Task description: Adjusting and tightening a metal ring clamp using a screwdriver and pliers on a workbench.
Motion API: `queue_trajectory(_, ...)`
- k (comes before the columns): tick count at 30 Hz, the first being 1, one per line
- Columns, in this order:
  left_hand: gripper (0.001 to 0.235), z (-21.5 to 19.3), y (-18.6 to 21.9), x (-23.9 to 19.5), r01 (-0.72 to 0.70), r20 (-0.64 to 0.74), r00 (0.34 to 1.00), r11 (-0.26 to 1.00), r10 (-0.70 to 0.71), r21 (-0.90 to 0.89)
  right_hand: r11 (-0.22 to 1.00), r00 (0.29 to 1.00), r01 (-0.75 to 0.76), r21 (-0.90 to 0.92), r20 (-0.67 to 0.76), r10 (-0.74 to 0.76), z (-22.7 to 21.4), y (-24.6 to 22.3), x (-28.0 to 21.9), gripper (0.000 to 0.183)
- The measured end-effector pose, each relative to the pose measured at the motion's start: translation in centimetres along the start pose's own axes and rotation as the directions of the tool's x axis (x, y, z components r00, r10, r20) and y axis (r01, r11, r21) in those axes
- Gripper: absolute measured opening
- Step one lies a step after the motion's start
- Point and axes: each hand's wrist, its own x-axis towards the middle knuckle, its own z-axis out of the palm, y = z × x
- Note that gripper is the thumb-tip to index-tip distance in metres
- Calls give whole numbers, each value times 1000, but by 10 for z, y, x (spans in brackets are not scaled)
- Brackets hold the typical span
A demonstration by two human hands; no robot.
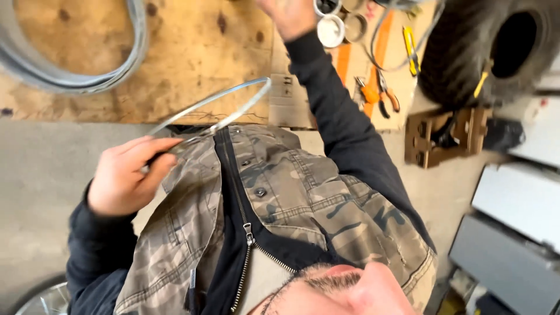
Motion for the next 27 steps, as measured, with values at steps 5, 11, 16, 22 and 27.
queue_trajectory(5,21,-12,-13,-5,212,101,976,946,-192,-246,878,846,-454,-149,-381,373,-77,71,-172,33)
queue_trajectory(11,22,4,-34,22,230,289,957,666,-22,-710,768,869,-492,-410,-178,462,-121,87,-286,51)
queue_trajectory(16,28,66,-14,95,127,347,912,656,218,-744,839,816,-525,-146,-365,447,-104,118,-288,41)
queue_trajectory(22,32,137,7,149,-74,204,905,609,374,-790,414,774,-144,899,-159,613,-183,-105,-188,14)
queue_trajectory(27,39,176,16,145,-149,15,971,652,238,-744,342,869,-173,924,-21,495,-196,-221,-161,26)
